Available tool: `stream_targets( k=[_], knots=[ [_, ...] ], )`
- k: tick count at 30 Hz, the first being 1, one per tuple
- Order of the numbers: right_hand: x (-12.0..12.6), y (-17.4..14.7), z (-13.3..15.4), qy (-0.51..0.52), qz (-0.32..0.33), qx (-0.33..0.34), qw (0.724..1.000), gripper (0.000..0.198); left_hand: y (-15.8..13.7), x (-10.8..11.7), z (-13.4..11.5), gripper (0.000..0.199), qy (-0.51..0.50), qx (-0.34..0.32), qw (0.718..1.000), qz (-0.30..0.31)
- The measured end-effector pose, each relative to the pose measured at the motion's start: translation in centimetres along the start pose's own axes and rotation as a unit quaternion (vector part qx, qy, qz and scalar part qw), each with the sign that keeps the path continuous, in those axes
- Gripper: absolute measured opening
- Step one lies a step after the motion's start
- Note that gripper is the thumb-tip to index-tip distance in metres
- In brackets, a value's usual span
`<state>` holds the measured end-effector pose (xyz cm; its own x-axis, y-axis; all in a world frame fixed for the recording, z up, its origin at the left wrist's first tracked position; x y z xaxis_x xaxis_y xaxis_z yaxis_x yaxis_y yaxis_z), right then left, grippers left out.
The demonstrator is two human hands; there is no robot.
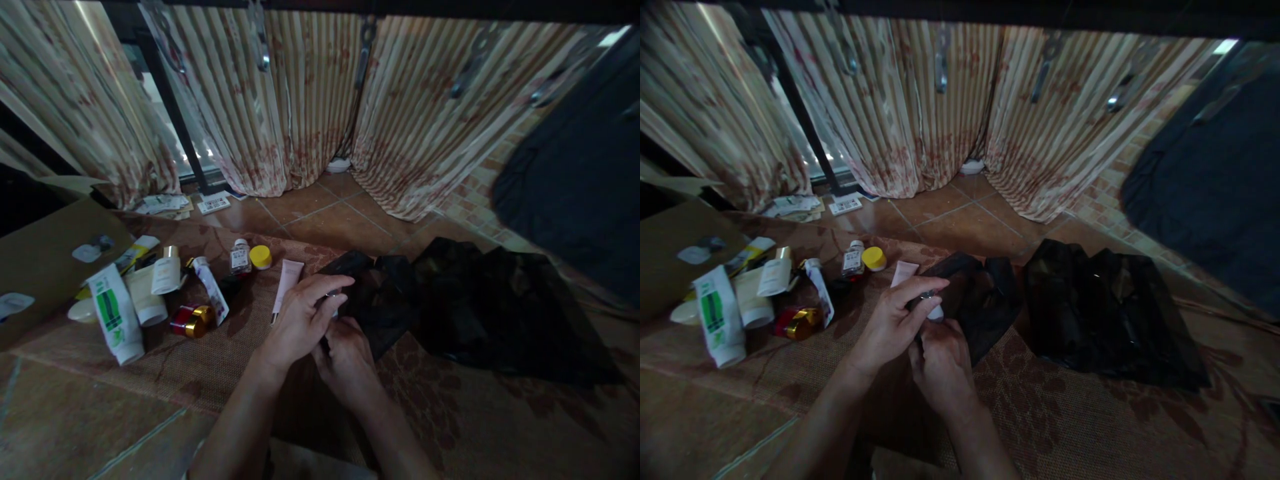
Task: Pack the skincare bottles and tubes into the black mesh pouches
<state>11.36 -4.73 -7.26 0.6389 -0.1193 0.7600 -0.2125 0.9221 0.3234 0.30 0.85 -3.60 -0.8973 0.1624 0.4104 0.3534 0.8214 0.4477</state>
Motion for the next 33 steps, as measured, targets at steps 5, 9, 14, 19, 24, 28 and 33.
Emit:
stream_targets(
  k=[5,9,14,19,24,28,33],
  knots=[
    [0.13,0.11,0.19,0.003,-0.001,0.000,1.000,0.010,-0.02,-0.02,0.05,0.026,-0.003,0.008,1.000,0.012],
    [0.13,0.11,0.20,-0.001,-0.007,-0.004,1.000,0.008,0.00,0.03,0.03,0.030,0.004,0.018,1.000,0.016],
    [-0.03,0.15,0.02,-0.006,0.010,-0.003,1.000,0.011,0.13,0.09,-0.07,0.033,0.013,0.018,1.000,0.021],
    [-0.09,0.12,-0.08,-0.010,-0.002,0.008,1.000,0.013,0.05,0.09,-0.11,0.039,0.035,0.020,0.999,0.019],
    [0.06,0.03,0.09,-0.005,-0.019,0.004,1.000,0.017,-0.13,-0.11,-0.06,0.041,0.075,0.040,0.996,0.022],
    [0.25,0.02,0.29,-0.009,-0.022,-0.003,1.000,0.022,-0.12,-0.24,-0.16,0.037,0.076,0.038,0.996,0.021],
    [0.31,0.04,0.33,-0.010,-0.017,0.000,1.000,0.021,-0.06,-0.28,-0.32,0.037,0.074,0.030,0.997,0.013]
  ],
)
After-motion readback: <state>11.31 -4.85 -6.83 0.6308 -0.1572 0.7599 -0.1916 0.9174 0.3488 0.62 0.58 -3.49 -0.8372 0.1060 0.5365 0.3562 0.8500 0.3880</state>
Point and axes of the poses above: each hand's wrist, its own y-axis towards the middle knuckle, its own x-axis out of the back of the hand, z = x × y, the point moved 1 cm from there along y, towards the middle knuckle, and after that the axes turned 2 degrees about -y, right-handed, at the moved point
